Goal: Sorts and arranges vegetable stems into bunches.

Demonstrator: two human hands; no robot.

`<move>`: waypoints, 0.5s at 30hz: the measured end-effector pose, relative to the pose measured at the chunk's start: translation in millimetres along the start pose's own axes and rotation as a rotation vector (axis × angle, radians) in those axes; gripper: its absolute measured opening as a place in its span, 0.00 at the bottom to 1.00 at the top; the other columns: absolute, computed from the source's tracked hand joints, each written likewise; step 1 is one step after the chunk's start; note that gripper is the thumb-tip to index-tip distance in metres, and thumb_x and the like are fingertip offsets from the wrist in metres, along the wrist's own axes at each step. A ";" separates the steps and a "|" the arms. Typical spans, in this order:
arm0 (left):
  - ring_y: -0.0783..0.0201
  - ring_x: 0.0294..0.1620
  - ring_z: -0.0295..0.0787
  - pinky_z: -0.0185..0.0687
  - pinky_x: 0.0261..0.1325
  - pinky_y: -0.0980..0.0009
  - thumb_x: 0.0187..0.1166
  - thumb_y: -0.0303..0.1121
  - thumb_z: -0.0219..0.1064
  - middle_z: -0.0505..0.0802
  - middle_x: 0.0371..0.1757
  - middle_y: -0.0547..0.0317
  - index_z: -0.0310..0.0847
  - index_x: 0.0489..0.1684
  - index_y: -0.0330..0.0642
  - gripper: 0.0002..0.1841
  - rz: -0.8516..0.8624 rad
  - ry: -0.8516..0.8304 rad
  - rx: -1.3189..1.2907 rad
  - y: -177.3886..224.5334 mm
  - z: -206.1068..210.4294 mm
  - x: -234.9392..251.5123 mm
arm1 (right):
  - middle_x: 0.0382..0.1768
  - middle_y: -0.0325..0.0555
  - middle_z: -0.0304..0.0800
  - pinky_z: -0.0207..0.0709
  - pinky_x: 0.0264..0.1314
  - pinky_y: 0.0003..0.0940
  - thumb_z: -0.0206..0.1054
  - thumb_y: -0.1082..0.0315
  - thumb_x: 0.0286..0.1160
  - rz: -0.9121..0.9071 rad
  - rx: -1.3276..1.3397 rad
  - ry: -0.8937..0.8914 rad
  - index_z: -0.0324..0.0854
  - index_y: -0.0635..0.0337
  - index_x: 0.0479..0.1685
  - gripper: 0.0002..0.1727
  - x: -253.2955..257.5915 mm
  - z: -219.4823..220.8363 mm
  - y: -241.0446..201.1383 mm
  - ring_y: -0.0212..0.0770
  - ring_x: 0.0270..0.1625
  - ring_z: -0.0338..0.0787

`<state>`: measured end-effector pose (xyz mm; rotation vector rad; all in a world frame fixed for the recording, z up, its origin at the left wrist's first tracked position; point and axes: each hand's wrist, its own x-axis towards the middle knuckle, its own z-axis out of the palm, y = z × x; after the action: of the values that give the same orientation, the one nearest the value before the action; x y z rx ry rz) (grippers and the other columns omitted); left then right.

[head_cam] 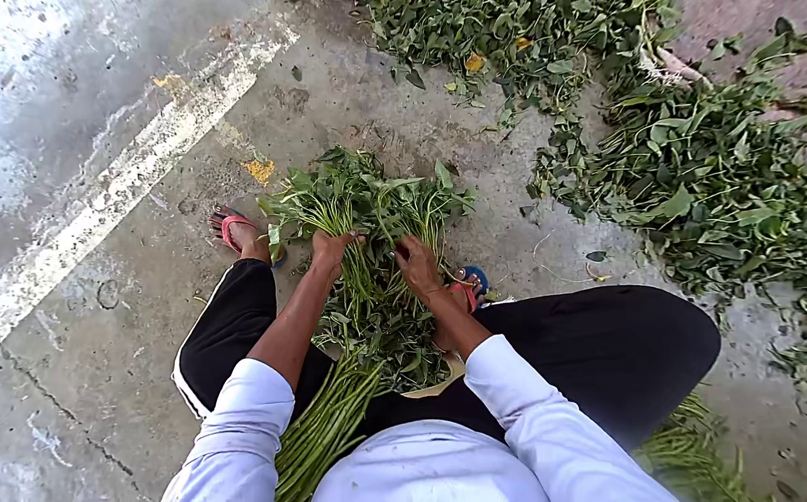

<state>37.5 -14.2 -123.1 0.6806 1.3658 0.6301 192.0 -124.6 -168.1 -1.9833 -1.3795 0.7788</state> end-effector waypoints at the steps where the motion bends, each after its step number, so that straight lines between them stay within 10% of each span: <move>1: 0.55 0.41 0.94 0.93 0.48 0.60 0.75 0.14 0.69 0.90 0.52 0.40 0.65 0.73 0.30 0.27 0.000 -0.011 -0.008 -2.6 -0.6 0.7 | 0.53 0.64 0.90 0.82 0.65 0.57 0.70 0.74 0.78 -0.051 0.012 -0.010 0.87 0.70 0.56 0.12 -5.1 1.8 -9.9 0.61 0.57 0.91; 9: 0.55 0.50 0.95 0.90 0.59 0.61 0.71 0.12 0.70 0.95 0.51 0.43 0.69 0.70 0.28 0.27 0.011 -0.222 0.058 -5.6 -1.3 -3.3 | 0.53 0.64 0.91 0.82 0.67 0.53 0.69 0.76 0.78 -0.111 0.169 -0.136 0.87 0.71 0.58 0.14 -17.0 9.0 -19.3 0.58 0.57 0.91; 15: 0.57 0.50 0.95 0.91 0.58 0.61 0.69 0.12 0.72 0.94 0.52 0.44 0.68 0.71 0.28 0.29 0.085 -0.364 0.276 -4.6 4.6 -13.0 | 0.70 0.62 0.83 0.81 0.71 0.46 0.53 0.55 0.93 0.325 0.728 -0.090 0.73 0.69 0.76 0.27 30.8 -19.5 -16.0 0.49 0.68 0.87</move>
<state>40.7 -27.3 -117.7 1.0267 1.0958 0.3619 205.8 -93.5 -147.3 -1.5961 -0.6597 1.3076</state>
